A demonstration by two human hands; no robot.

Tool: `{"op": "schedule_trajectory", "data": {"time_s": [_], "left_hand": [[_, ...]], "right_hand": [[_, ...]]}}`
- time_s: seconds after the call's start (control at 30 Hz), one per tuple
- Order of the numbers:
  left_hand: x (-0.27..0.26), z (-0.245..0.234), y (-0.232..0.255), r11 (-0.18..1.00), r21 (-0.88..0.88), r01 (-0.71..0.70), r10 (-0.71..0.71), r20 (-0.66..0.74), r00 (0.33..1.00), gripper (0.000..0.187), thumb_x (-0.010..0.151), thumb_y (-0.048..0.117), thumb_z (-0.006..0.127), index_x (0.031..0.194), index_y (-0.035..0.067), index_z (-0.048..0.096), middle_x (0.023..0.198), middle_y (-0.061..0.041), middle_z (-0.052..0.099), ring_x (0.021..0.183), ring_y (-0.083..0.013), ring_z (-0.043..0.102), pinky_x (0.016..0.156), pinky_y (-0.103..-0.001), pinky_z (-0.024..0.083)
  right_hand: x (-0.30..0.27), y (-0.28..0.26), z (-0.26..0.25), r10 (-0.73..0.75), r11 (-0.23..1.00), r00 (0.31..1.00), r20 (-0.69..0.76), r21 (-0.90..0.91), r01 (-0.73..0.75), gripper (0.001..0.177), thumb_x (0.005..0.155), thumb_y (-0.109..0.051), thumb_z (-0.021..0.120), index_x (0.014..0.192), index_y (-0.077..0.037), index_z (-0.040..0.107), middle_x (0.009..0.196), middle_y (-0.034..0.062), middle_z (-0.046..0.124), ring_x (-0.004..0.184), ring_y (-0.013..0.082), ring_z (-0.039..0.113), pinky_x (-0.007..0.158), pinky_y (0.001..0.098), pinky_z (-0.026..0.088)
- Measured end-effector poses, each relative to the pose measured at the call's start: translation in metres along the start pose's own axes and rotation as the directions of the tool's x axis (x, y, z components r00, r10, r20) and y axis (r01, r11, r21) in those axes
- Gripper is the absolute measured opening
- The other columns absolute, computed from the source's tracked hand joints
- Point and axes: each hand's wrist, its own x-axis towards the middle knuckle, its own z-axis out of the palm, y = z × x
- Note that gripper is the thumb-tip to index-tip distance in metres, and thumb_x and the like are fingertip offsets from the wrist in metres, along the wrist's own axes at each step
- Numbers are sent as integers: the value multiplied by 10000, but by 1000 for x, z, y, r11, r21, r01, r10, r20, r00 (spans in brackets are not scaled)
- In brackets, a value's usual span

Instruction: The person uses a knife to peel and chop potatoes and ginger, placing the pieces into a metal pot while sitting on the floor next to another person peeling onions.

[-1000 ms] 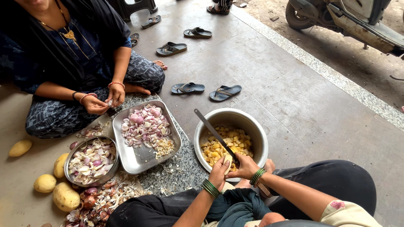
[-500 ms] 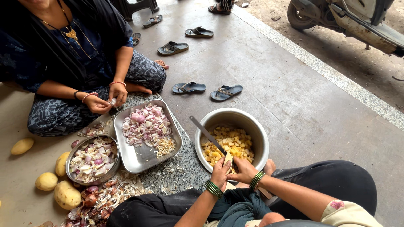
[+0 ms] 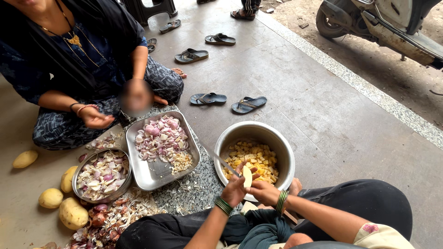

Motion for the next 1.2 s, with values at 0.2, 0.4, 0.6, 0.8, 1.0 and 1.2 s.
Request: {"op": "schedule_trajectory", "data": {"time_s": [0.2, 0.4, 0.6, 0.8, 1.0, 1.2], "left_hand": [[1, -26, 24, 957, 288, -15, -81, 319, 944, 768, 938, 92, 727, 1584, 171, 318, 1419, -134, 586, 1305, -231, 590, 1110, -361, 532], [16, -80, 6, 914, 405, -7, -132, 313, 941, 517, 1022, 112, 752, 1454, 79, 471, 1185, -120, 662, 993, -204, 679, 839, -349, 589], [14, -55, 6, 914, 405, -33, -46, 184, 982, 466, 924, 159, 782, 1301, 64, 525, 1169, -106, 675, 1033, -188, 703, 861, -348, 630], [15, -41, 12, 852, 518, -79, 55, 61, 997, 483, 879, 162, 786, 1262, 32, 522, 1169, -129, 656, 1051, -208, 707, 852, -346, 659], [17, -44, 12, 819, 564, -109, 174, -63, 983, 473, 855, 90, 781, 1241, 4, 521, 1191, -192, 663, 1058, -257, 716, 850, -339, 670], [15, -36, 4, 825, 559, -84, 162, -91, 983, 437, 865, 53, 775, 1224, -21, 538, 1180, -188, 673, 1038, -249, 720, 838, -324, 670]], "right_hand": [[-14, 0, -30, -4, 677, 915, 402, 675, -294, 347, 1022, -432, 588, 812, -162, 531, 586, -68, 380, 443, 47, 325, 366, 245, 216], [-14, 17, -34, 18, 601, 838, 546, 664, -445, 493, 1023, -551, 538, 731, -163, 452, 536, -59, 355, 406, 54, 296, 350, 238, 198], [-14, -2, -47, 18, 482, 824, 566, 718, -503, 584, 1000, -669, 411, 710, -163, 427, 515, -62, 332, 390, 50, 268, 326, 231, 189], [-11, -13, -58, 78, 638, 856, 511, 635, -436, 632, 1022, -693, 354, 676, -166, 394, 493, -67, 313, 361, 58, 234, 314, 240, 199], [-1, -4, -60, 79, 663, 975, 206, 720, -206, 468, 972, -572, 541, 785, -144, 555, 515, -47, 401, 386, 68, 352, 326, 234, 276], [5, 9, -51, -152, 988, 975, -163, -47, 146, 525, 839, -442, 811, 1000, 37, 668, 780, 73, 605, 715, 136, 553, 619, 301, 477]]}}
